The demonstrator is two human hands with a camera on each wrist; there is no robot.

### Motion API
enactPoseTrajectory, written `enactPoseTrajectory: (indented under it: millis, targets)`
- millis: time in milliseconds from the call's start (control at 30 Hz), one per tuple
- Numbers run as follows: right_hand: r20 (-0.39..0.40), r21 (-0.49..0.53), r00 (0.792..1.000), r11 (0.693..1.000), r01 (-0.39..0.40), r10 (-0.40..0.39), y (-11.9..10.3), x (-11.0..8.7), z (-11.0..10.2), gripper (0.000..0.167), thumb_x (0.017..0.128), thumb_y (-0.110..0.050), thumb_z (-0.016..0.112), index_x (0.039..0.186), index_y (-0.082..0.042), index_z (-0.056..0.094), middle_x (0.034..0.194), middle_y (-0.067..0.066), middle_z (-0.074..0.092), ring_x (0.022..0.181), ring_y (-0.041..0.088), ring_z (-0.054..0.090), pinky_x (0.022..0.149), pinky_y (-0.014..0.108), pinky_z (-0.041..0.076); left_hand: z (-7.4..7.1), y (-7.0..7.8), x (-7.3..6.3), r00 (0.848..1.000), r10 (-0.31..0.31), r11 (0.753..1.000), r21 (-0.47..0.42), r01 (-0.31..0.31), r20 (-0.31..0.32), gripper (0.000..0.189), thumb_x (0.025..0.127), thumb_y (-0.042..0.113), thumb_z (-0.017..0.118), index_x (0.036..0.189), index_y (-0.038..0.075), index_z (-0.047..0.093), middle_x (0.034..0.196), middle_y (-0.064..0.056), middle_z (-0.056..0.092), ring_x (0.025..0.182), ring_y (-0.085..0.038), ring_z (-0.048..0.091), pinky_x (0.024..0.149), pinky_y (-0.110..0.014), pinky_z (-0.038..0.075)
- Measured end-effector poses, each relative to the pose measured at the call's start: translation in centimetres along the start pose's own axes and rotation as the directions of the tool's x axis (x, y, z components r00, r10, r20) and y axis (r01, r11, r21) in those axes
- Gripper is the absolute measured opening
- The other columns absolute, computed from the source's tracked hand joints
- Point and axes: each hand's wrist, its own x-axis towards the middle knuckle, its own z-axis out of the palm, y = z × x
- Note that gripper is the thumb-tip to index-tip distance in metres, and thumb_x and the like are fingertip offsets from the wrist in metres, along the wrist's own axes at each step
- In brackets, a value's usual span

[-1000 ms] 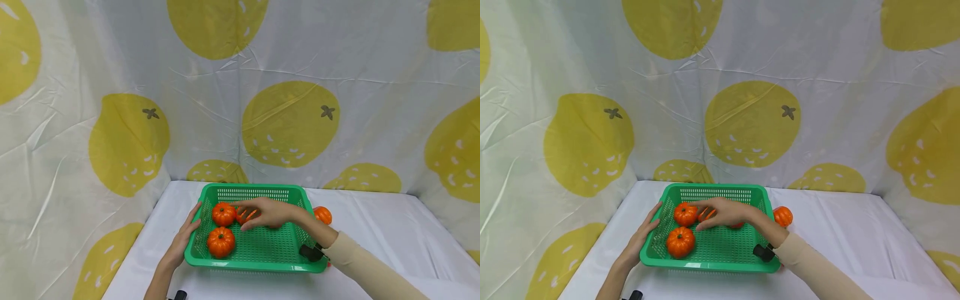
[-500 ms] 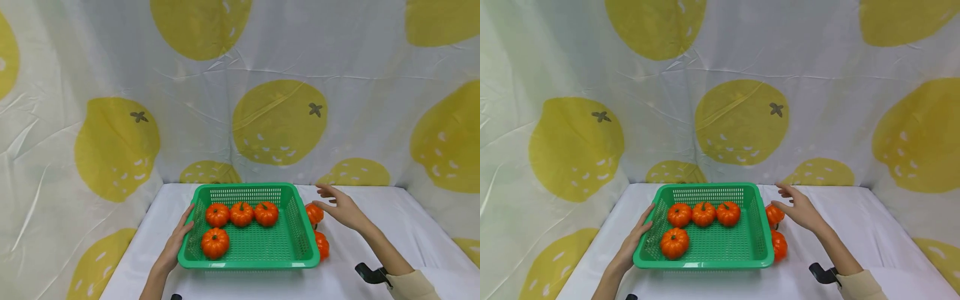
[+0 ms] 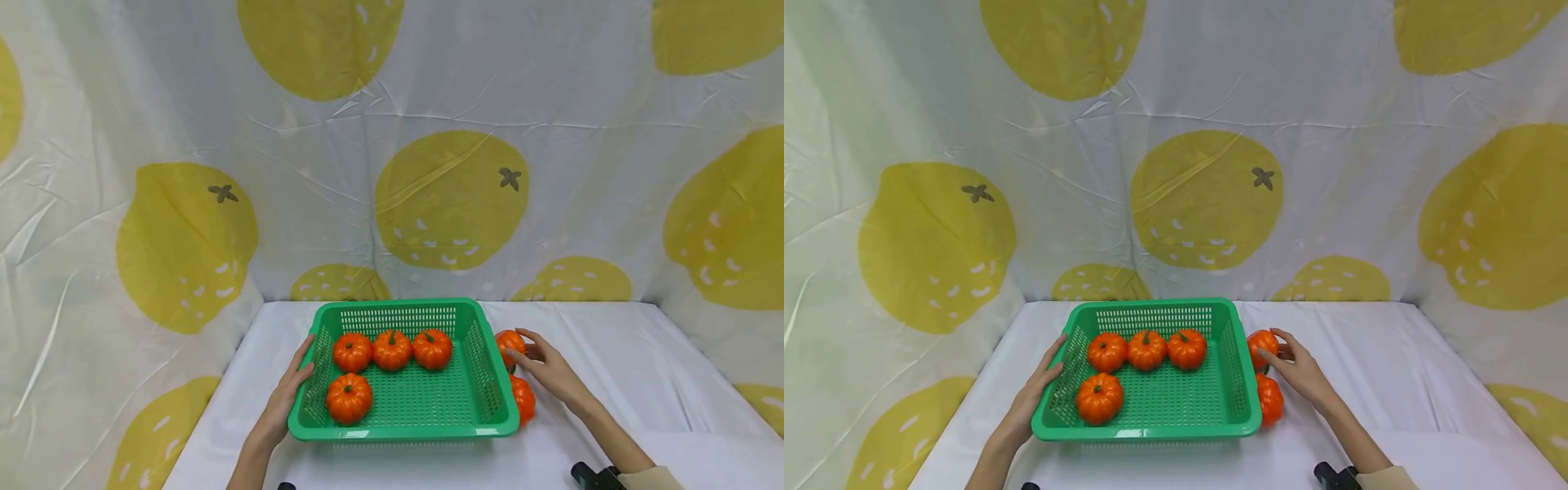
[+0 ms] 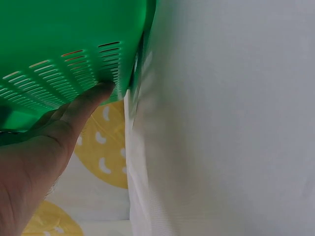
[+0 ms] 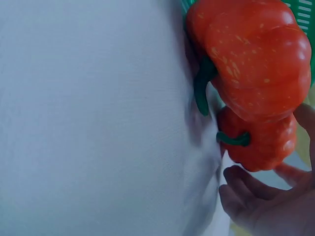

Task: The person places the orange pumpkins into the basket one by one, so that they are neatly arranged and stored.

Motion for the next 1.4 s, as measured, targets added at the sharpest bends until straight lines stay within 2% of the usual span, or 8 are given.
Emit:
enactPoseTrajectory:
  millis: [100,300,567,667,800,1000,1133,1400]
  targets:
    - [-0.009,0.012,1.0,1.0,0.004,-0.003,0.1,0.1,0.3,0.08,0.102,-0.052,0.06,0.162,-0.009,0.029,0.147,0.029,0.054,0.132,0.042,0.055,0.106,0.061,0.048,0.0,0.0,0.0,1.0,0.005,1.0,0.005,-0.005,-0.001,0.055,0.112,0.039,0.035,0.165,0.041,0.018,0.176,-0.005,0.003,0.161,-0.039,0.004,0.125,-0.067,0.008]
    - [-0.023,0.018,1.0,1.0,0.017,-0.016,0.2,0.3,0.7,0.08,0.102,-0.05,0.061,0.161,-0.006,0.028,0.145,0.03,0.055,0.13,0.042,0.057,0.104,0.06,0.049,0.0,-0.1,0.0,1.0,0.012,1.0,0.01,-0.012,-0.005,0.056,0.111,0.04,0.035,0.165,0.041,0.018,0.176,-0.005,0.004,0.161,-0.039,0.003,0.125,-0.068,0.007]
    - [-0.033,0.047,0.998,0.998,0.047,-0.045,0.7,0.0,0.4,0.075,0.105,-0.045,0.059,0.161,-0.007,0.028,0.143,0.026,0.058,0.127,0.037,0.057,0.1,0.048,0.05,0.0,-0.1,0.0,1.0,0.009,1.0,0.009,-0.009,-0.011,0.056,0.112,0.038,0.034,0.165,0.04,0.018,0.176,-0.005,0.004,0.162,-0.038,0.003,0.126,-0.066,0.007]
    - [-0.04,0.025,0.999,0.999,0.037,-0.036,1.1,-0.4,-0.3,0.075,0.104,-0.046,0.059,0.161,-0.009,0.028,0.146,0.029,0.054,0.13,0.043,0.055,0.101,0.052,0.052,0.0,-0.2,0.0,1.0,0.012,1.0,0.004,-0.012,-0.008,0.056,0.112,0.038,0.034,0.165,0.039,0.018,0.176,-0.005,0.004,0.162,-0.038,0.002,0.126,-0.067,0.006]
    - [-0.059,-0.061,0.998,0.998,0.019,-0.022,1.2,-1.0,-2.0,0.076,0.103,-0.049,0.059,0.16,-0.009,0.03,0.148,0.035,0.049,0.131,0.05,0.053,0.1,0.063,0.051,0.0,-0.2,-0.1,1.0,0.014,1.0,0.005,-0.014,-0.008,0.056,0.112,0.039,0.034,0.165,0.04,0.017,0.176,-0.005,0.004,0.162,-0.038,0.0,0.126,-0.068,0.004]
    - [-0.068,-0.188,0.997,0.982,0.029,-0.042,1.0,-2.0,-4.0,0.072,0.1,-0.047,0.065,0.155,-0.009,0.04,0.136,0.032,0.058,0.121,0.049,0.056,0.084,0.056,0.057,0.0,0.0,-0.1,1.0,0.016,1.0,0.006,-0.016,-0.006,0.056,0.112,0.04,0.034,0.165,0.039,0.017,0.176,-0.004,0.003,0.162,-0.038,0.002,0.126,-0.067,0.006]
    - [-0.048,-0.211,0.996,0.976,0.059,-0.07,1.1,-2.0,-4.0,0.069,0.098,-0.044,0.068,0.152,-0.008,0.044,0.134,0.03,0.061,0.117,0.046,0.059,0.081,0.051,0.057,0.0,0.0,-0.1,1.0,0.012,1.0,0.013,-0.011,-0.02,0.056,0.112,0.04,0.034,0.165,0.039,0.017,0.176,-0.005,0.003,0.161,-0.039,0.002,0.125,-0.069,0.005]
    - [-0.045,-0.159,0.997,0.986,0.056,-0.064,1.8,-1.3,-2.5,0.071,0.1,-0.044,0.066,0.155,-0.009,0.039,0.14,0.032,0.057,0.119,0.048,0.061,0.089,0.058,0.056,0.0,-0.3,0.0,1.0,0.014,1.0,-0.001,-0.014,-0.013,0.057,0.112,0.04,0.035,0.166,0.038,0.016,0.176,-0.004,0.003,0.161,-0.038,0.002,0.125,-0.068,0.006]
